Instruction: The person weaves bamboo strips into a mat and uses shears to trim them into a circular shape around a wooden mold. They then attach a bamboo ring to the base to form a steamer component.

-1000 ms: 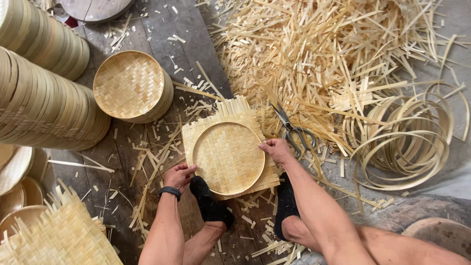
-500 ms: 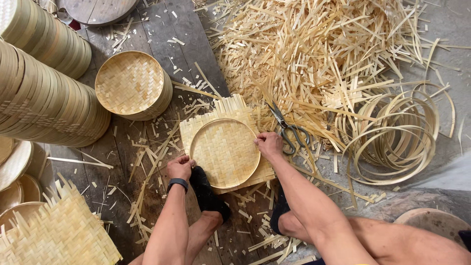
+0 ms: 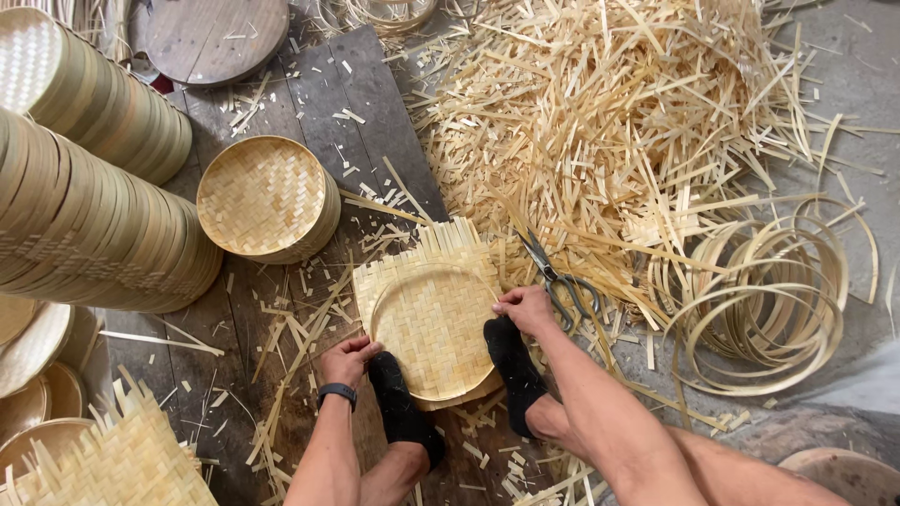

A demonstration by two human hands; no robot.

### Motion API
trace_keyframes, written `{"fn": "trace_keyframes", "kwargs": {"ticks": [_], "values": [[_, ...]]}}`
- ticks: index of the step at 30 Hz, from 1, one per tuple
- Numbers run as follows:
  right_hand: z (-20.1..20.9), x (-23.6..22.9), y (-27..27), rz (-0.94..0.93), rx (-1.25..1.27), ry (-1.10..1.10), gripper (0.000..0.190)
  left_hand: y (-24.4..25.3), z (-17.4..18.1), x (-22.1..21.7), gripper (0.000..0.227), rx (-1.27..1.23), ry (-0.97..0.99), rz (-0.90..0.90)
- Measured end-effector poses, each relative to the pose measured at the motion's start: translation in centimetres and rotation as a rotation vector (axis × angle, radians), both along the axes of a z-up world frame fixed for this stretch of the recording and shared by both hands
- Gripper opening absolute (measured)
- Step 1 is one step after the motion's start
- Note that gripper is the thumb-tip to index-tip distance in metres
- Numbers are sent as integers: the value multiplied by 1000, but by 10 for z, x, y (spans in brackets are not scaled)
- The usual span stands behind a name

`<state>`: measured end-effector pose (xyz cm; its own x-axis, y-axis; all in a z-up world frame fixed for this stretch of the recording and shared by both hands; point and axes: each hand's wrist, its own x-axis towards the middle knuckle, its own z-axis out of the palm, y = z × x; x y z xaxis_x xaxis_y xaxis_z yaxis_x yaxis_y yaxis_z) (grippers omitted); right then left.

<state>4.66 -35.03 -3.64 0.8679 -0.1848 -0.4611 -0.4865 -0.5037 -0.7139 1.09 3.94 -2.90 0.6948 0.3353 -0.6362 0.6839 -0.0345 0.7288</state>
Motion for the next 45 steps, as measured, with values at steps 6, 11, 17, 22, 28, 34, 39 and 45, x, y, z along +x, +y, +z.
{"fn": "trace_keyframes", "kwargs": {"ticks": [6, 11, 17, 22, 28, 34, 39, 45], "values": [[50, -12, 27, 155, -233, -172, 42, -9, 32, 11, 35, 62, 62, -119], [83, -67, 110, 1064, -696, -608, 94, -58, 51, 49, 47, 882, -196, -667], [64, -108, 136, 1115, -613, -582, 89, -96, 9, 107, 37, 857, -726, -845], [45, -100, 135, 1063, -582, -740, 85, -104, 21, 119, 28, 692, -437, -696], [56, -108, 157, 962, -523, -554, 77, -109, 46, 120, 30, 667, -383, -696], [55, -103, 161, 845, -508, -750, 71, -110, 51, 128, 27, 534, -203, -666], [68, -77, 144, 961, -348, -459, 47, -106, 41, 132, 25, 660, -389, -724], [53, 66, 100, 498, -427, -989, 31, -99, 24, 132, 26, 795, -627, -856]]}}
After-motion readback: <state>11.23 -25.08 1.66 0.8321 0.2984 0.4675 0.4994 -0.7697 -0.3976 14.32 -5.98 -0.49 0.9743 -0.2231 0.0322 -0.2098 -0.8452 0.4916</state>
